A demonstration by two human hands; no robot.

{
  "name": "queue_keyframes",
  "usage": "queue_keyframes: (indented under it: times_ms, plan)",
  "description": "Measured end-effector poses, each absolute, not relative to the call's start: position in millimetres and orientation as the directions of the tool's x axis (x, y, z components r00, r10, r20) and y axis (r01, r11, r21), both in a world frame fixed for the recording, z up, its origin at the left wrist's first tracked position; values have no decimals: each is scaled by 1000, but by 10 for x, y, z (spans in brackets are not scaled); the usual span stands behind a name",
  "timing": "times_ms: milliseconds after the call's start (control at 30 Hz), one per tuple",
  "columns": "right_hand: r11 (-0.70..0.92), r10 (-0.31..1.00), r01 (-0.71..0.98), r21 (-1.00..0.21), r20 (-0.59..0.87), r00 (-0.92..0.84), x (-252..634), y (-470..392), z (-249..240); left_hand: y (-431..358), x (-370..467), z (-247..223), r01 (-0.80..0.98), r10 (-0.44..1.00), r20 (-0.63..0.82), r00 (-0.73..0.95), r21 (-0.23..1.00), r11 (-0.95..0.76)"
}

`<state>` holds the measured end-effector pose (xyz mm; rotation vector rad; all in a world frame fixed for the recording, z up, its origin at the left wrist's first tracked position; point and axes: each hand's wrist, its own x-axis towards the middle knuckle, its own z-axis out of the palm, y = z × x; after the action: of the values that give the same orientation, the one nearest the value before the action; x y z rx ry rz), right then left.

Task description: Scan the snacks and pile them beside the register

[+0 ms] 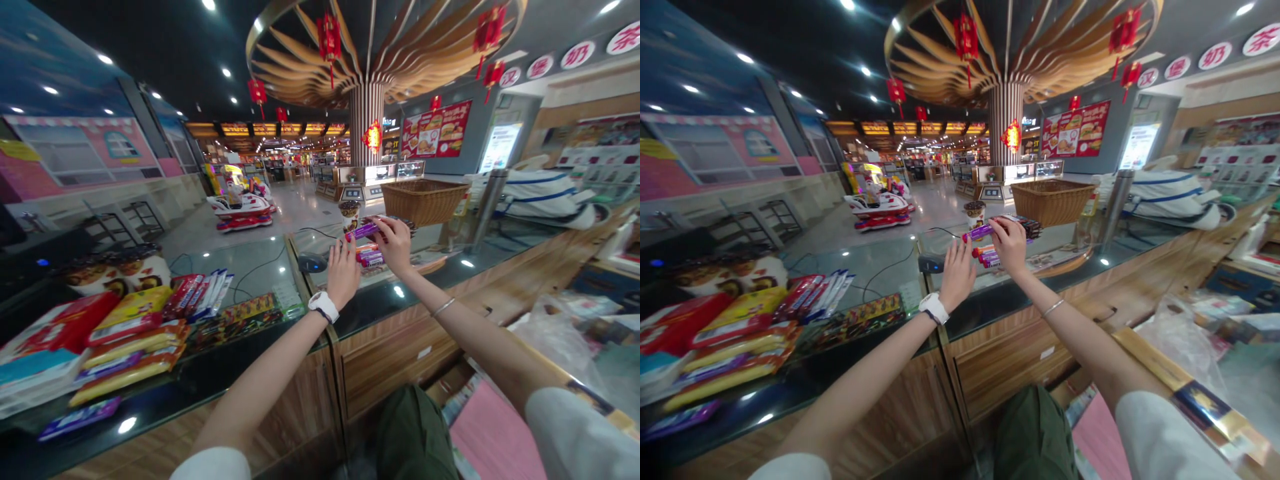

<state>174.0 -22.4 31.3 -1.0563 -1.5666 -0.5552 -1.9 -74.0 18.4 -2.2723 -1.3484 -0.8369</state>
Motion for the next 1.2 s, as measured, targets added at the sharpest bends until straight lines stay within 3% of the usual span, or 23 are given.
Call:
queue_keyframes:
  times_ms: [167,367,667,933,1200]
  plan:
    - [485,369,863,-139,927,-59,1445,-199,343,-874,-404,302,933,653,695,303,-76,-351]
    - [543,292,836,-79,951,-100,1034,-209,359,-886,-980,427,924,601,709,370,-214,-316]
    - [666,298,746,-30,927,-229,404,-208,331,-847,-1638,470,945,502,806,313,-213,-248]
    - [718,317,696,-22,900,-298,-4,-107,282,-814,-1946,471,974,509,833,218,-153,-166]
    - [779,272,627,-1,901,-337,75,-124,217,-859,-1953,360,962,517,814,264,-183,-203]
